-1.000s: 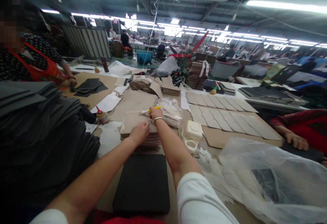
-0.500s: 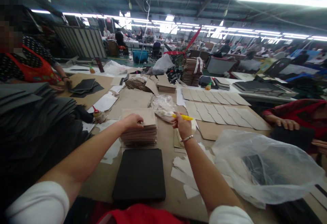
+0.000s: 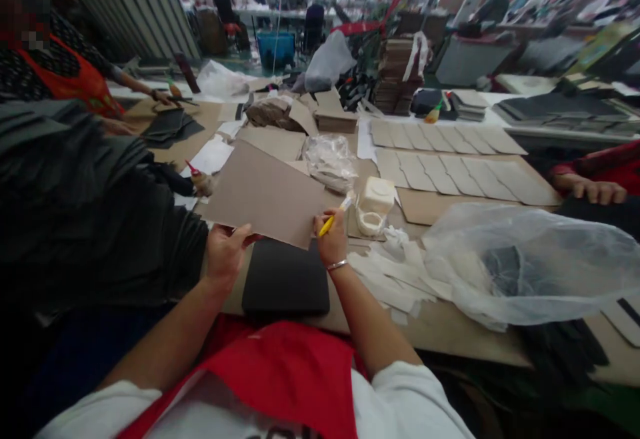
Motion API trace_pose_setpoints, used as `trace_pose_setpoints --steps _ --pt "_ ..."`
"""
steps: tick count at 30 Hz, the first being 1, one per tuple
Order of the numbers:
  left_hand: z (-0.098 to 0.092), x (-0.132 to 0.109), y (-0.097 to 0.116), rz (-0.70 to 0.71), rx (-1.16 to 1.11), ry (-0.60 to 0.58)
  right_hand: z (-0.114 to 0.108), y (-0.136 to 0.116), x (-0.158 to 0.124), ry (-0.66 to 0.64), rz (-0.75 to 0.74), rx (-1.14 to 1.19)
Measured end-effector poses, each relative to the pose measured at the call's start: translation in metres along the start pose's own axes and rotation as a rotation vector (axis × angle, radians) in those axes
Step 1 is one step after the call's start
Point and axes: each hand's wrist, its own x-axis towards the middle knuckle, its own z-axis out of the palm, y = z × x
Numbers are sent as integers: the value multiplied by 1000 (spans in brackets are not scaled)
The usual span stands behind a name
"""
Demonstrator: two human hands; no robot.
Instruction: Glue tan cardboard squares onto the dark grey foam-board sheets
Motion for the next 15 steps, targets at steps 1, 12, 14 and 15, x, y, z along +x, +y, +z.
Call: trace_pose_setpoints --steps 1,12,14,15 --pt "-5 -10 -8 -90 -39 -27 -5 7 -6 -15 25 20" --pt "-80 -48 -50 -447 -322 82 -53 40 -84 -205 148 -144" --pt "-110 -34 -42 -490 -377 211 -60 28 -75 -305 173 -111" --pt "-122 -30 -37 -508 -410 258 -59 22 -67 -369 214 -59"
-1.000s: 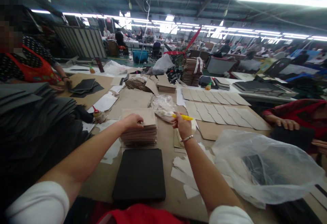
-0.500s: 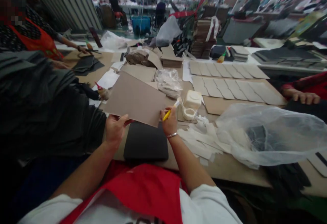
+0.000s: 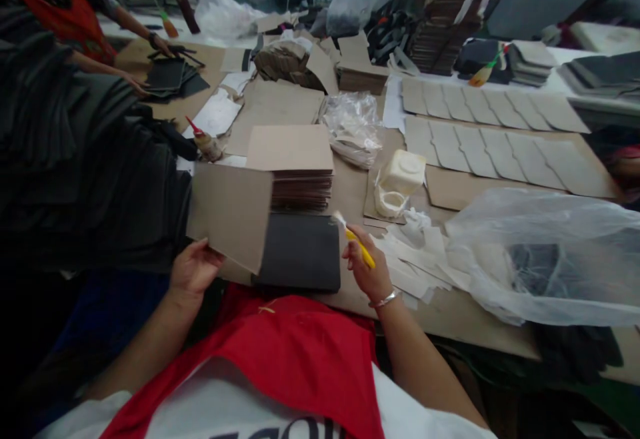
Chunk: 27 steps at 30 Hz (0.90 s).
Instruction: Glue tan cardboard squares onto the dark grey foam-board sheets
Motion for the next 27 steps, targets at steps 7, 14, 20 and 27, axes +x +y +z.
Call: trace_pose_setpoints --steps 7,14,20,27 --pt "-12 -27 -17 -197 -155 -94 73 -36 60 -594 88 139" --pt "-31 -21 -54 -302 -192 6 128 -25 96 -663 96 38" --pt "-38 -18 -60 -303 -177 42 125 -17 110 -289 69 14" --pt "-34 -22 -61 -288 -188 58 49 11 86 -27 92 -178"
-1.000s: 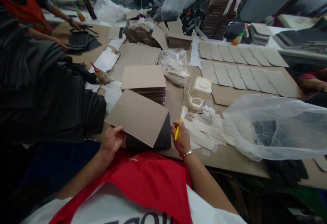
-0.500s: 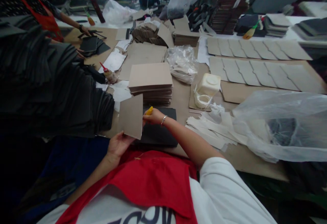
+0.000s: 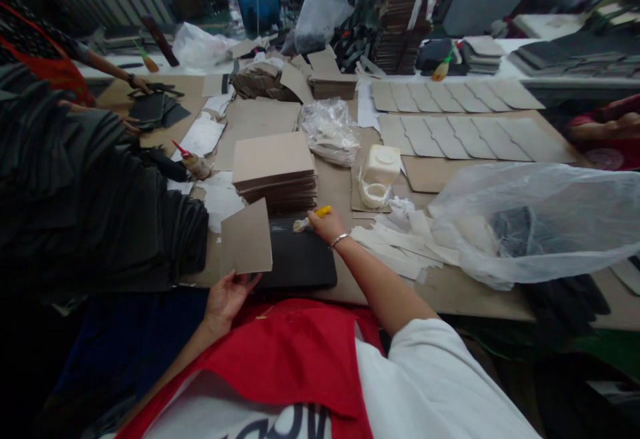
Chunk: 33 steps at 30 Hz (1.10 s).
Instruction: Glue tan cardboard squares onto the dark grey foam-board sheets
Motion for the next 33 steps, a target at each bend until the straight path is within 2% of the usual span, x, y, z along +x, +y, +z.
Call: trace_pose_setpoints --steps 2,4,7,9,12,14,17,20,24,27,30,33 --pt "2 -2 -1 4 10 5 -25 11 -13 100 -64 -138" --pt "5 -3 -1 7 6 13 -41 19 -31 109 -206 -287" --pt "7 -3 -3 15 5 5 -47 27 -72 -82 -459 -574" --pt "6 -2 -4 18 18 6 -48 30 -104 -234 -538 -693" --pt "5 -2 -5 27 34 27 -58 30 -143 -340 -573 -679" --pt "8 -4 -6 46 41 28 -68 27 -154 -302 -528 -519" --pt "17 -12 -11 80 76 -9 -67 19 -146 -140 -328 -144" --pt "29 -17 -21 93 125 -66 -42 7 -126 4 -152 105" --pt "42 -16 -33 74 198 -129 -7 -1 -105 215 -150 -31" --pt "44 -10 -30 44 281 -162 -2 7 -98 302 -208 -119" --pt "34 1 -18 157 395 -122 -8 30 -98 294 -212 -206" --pt "20 15 -8 266 745 -17 -10 58 -102 212 -195 -318"
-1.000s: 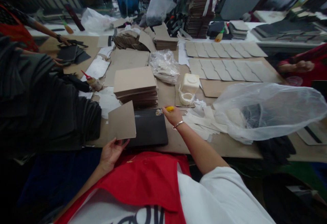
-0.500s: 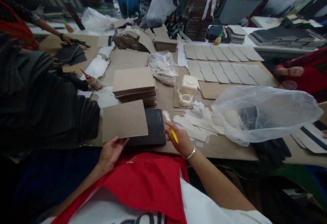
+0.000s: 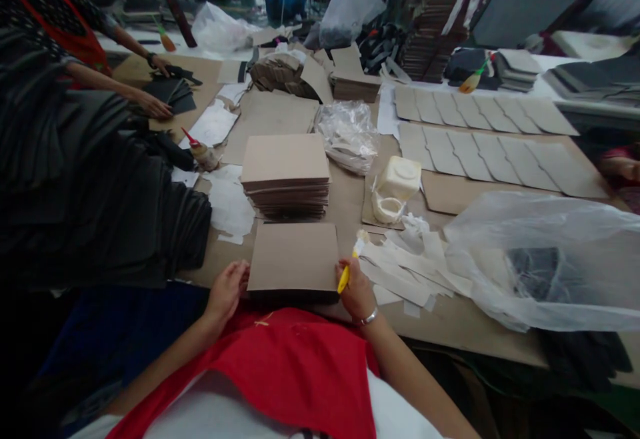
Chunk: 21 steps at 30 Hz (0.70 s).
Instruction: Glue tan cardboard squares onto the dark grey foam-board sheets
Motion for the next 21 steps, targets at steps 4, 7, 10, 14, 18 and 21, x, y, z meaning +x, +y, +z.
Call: trace_pose_setpoints --steps 4,7,10,14,18,21 --pt "-7 18 -6 83 462 -31 11 23 -8 -48 -48 -94" --pt "-4 29 -4 187 622 1 19 30 -5 -13 -93 -148" --pt "-2 39 -4 198 660 30 25 33 0 -6 -119 -191" --pt "-4 46 -11 124 603 56 31 34 5 -24 -173 -195" --pt "-4 48 -14 67 550 64 33 33 8 -35 -162 -208" --pt "-3 48 -13 38 521 56 34 31 9 -22 -170 -246"
